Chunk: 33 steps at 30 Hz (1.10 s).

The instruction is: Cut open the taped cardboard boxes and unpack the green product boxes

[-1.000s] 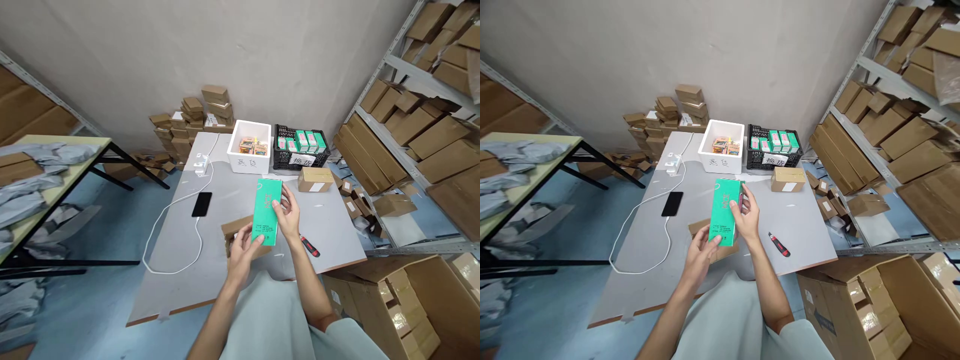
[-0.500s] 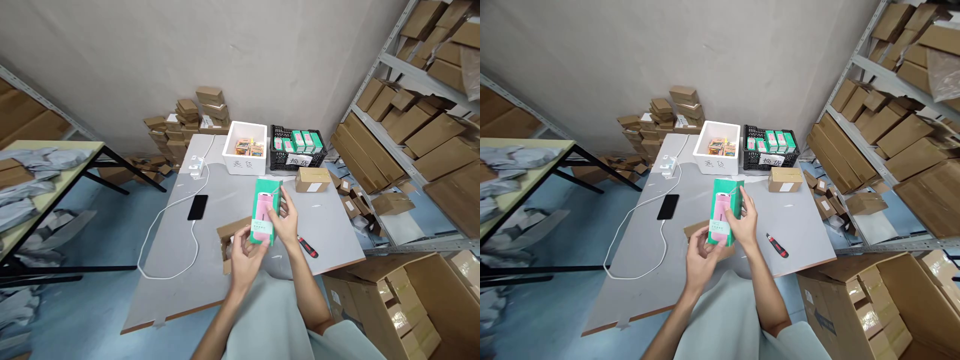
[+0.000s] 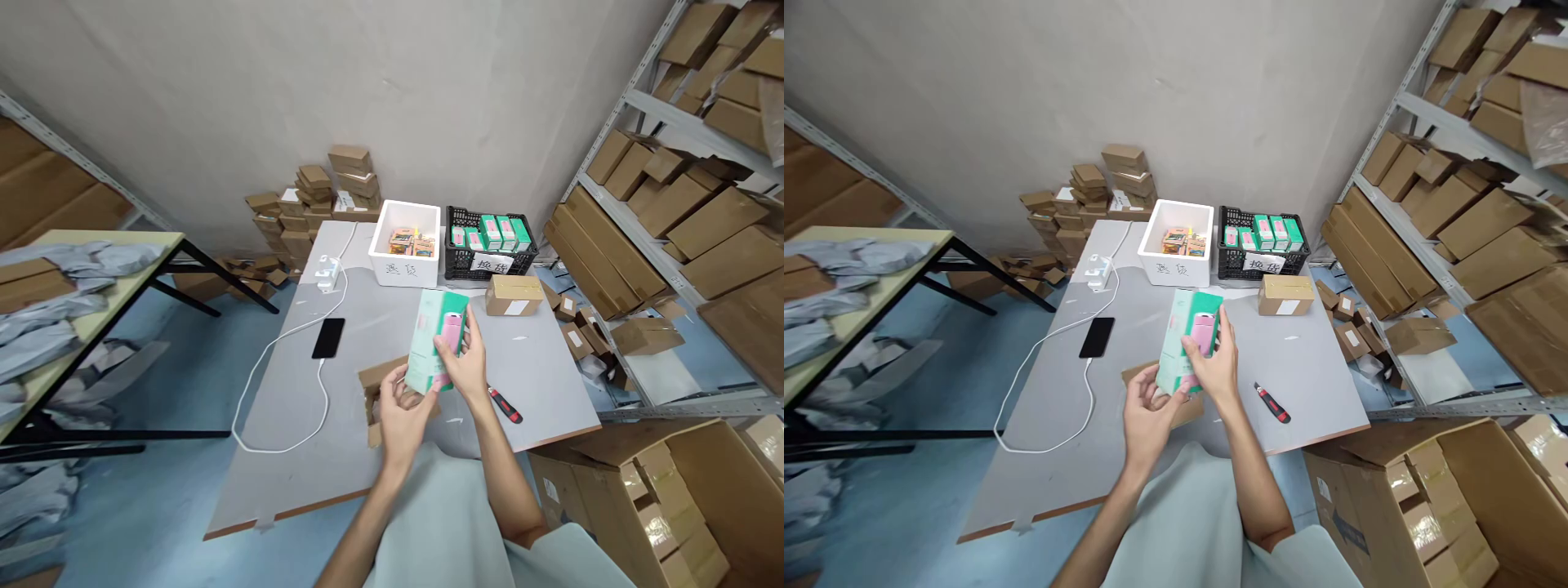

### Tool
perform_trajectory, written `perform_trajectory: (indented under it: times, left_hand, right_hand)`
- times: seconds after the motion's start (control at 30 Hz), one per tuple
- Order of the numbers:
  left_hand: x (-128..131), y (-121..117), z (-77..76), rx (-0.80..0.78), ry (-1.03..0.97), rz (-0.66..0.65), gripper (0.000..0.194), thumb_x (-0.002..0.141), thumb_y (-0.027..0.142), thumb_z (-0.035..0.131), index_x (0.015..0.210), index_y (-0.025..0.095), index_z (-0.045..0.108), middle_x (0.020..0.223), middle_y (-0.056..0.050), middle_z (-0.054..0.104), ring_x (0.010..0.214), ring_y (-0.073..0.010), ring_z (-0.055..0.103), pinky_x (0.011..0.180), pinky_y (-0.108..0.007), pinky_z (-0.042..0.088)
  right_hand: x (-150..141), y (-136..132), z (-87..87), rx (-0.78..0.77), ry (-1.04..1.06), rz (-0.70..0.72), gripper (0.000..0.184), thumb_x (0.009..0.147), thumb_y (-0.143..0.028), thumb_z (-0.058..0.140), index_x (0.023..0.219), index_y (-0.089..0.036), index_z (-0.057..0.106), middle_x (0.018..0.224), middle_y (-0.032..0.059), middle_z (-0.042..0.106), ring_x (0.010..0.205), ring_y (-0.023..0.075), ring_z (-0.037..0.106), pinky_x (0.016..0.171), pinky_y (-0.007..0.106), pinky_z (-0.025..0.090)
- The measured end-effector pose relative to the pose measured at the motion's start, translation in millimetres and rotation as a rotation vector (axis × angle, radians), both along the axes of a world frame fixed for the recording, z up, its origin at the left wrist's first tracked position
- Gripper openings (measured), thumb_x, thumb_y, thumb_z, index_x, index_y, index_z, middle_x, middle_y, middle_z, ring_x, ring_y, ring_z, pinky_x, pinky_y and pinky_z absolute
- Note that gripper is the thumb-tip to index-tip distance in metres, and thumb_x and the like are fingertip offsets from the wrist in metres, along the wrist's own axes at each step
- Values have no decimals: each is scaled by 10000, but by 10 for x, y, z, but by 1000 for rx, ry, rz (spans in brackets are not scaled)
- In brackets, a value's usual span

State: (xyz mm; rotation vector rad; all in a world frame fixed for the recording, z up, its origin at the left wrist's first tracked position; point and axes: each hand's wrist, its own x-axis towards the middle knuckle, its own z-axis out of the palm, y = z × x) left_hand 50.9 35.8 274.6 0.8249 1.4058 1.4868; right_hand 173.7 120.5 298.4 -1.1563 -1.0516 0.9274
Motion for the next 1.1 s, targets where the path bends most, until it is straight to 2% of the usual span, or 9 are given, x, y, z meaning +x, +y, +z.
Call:
perform_trajectory:
  times: [0.07,0.13,0.37,0.47,0.63,0.7,0.8,0.93,1.1]
  left_hand:
    - [50,-35,38,51,106,4,784,746,583,1029,1362,251,676,1510,-166,687,1405,-360,710,1025,-430,678]
    - [60,-60,75,72,76,-36,758,769,596,1011,1361,255,683,1515,-171,691,1464,-381,677,1017,-431,680]
    - [-5,-43,105,-155,-409,-283,788,823,643,971,1435,240,679,1584,-193,712,1492,-429,682,1152,-565,636]
    - [37,-32,100,-146,-370,-230,789,812,615,990,1433,243,676,1595,-184,699,1512,-410,666,1181,-548,624]
    - [99,-28,141,26,-14,-9,814,729,479,1057,1408,253,670,1498,-161,704,1430,-364,712,1139,-461,653]
    - [76,-46,155,77,79,-19,795,722,471,1061,1393,254,694,1481,-159,706,1422,-371,710,1108,-453,663]
    - [-8,-75,126,54,-48,-140,733,775,549,1025,1376,258,722,1533,-164,706,1488,-392,669,1095,-454,662]
    - [-105,-78,1,-136,-356,-283,796,779,616,1008,1420,236,727,1575,-180,715,1486,-415,680,1089,-491,662]
    - [-71,-69,-87,-132,-333,-189,823,750,571,1043,1426,241,708,1555,-167,727,1495,-371,684,1195,-474,610]
  right_hand:
    - [32,-3,1,12,10,5,973,877,-614,954,1706,-255,592,1720,148,632,1545,330,653,1251,470,607]
    - [78,7,-6,25,72,29,916,906,-632,916,1675,-230,622,1688,161,664,1509,339,686,1229,476,624]
    - [125,-4,-68,28,189,71,867,906,-652,907,1620,-225,662,1644,171,704,1533,359,668,1240,501,611]
    - [92,-18,-57,12,189,94,859,903,-688,900,1590,-220,684,1635,169,712,1508,352,685,1225,482,623]
    - [35,-43,2,-25,162,85,1003,808,-682,985,1616,-192,649,1591,178,739,1389,352,760,1178,469,652]
    - [35,-55,26,-15,172,54,1018,810,-691,978,1632,-200,634,1565,161,758,1386,343,757,1187,467,644]
    - [74,-78,60,-9,188,57,903,875,-718,907,1574,-192,683,1495,149,795,1376,338,755,1193,471,635]
    - [114,-112,95,5,181,130,798,936,-688,863,1549,-200,710,1491,138,798,1381,339,756,1213,481,620]
    - [43,-126,75,-30,120,149,894,919,-693,888,1630,-202,658,1579,153,749,1433,336,739,1272,497,584]
